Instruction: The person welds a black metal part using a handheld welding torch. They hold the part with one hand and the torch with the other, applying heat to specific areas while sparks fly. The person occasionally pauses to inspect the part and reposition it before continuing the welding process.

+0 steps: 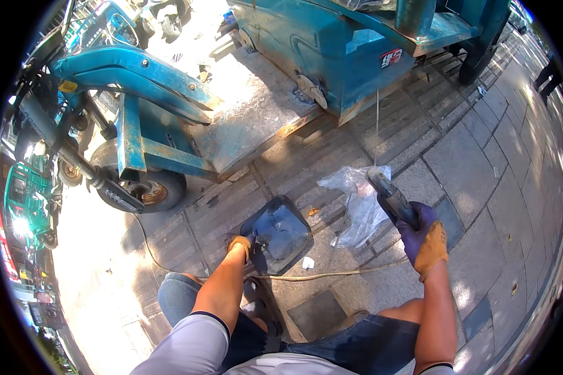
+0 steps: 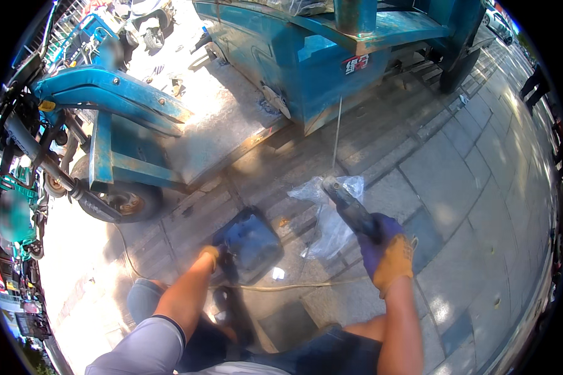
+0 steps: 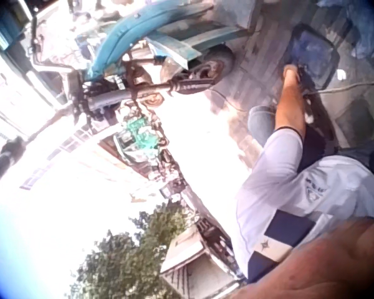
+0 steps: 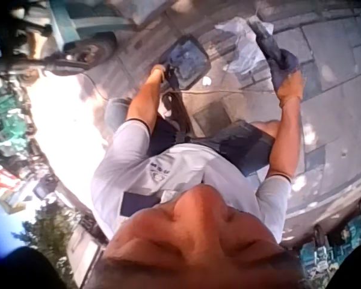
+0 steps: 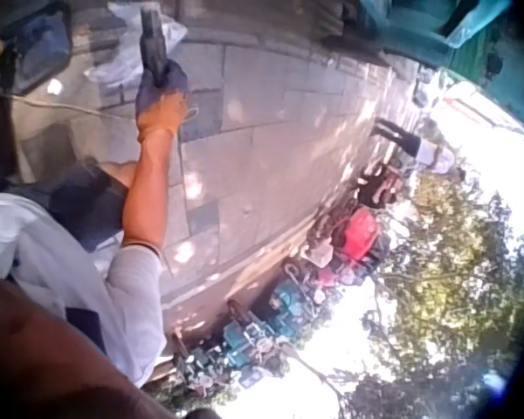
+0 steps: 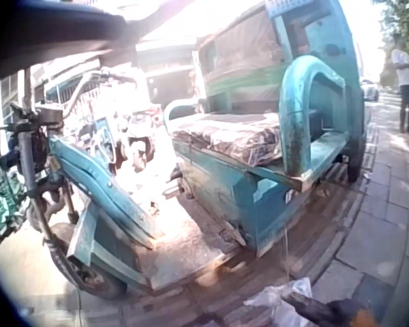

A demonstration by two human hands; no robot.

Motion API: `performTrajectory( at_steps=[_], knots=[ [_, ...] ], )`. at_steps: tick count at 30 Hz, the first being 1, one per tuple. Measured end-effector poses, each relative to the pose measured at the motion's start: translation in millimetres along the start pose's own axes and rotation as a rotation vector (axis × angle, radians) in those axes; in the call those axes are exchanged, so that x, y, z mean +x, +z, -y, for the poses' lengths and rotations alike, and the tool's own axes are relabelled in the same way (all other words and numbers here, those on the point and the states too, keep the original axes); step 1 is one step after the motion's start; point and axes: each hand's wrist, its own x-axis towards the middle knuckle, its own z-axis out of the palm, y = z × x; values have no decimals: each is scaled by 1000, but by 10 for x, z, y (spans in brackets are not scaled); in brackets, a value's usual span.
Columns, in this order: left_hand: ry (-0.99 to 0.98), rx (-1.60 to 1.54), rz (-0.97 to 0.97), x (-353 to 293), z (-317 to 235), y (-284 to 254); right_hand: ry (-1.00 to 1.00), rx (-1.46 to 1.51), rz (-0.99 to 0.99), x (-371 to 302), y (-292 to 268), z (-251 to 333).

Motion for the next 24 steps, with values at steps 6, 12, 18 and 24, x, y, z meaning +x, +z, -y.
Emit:
performTrajectory(
  at_steps=[6, 12, 18, 24],
  knots=[
    [80, 100, 318, 357, -636, -74, 152, 168, -17, -353, -350, -21],
    [217, 299, 140, -482, -1004, -221, 178, 61, -68, -378, -465, -150],
    [225, 256, 78, -874, -1085, -167, 261, 430, 6, -323, -367, -114],
    [359, 316, 147, -816, -1068, -174, 168, 453, 38, -440, -361, 53]
  ],
)
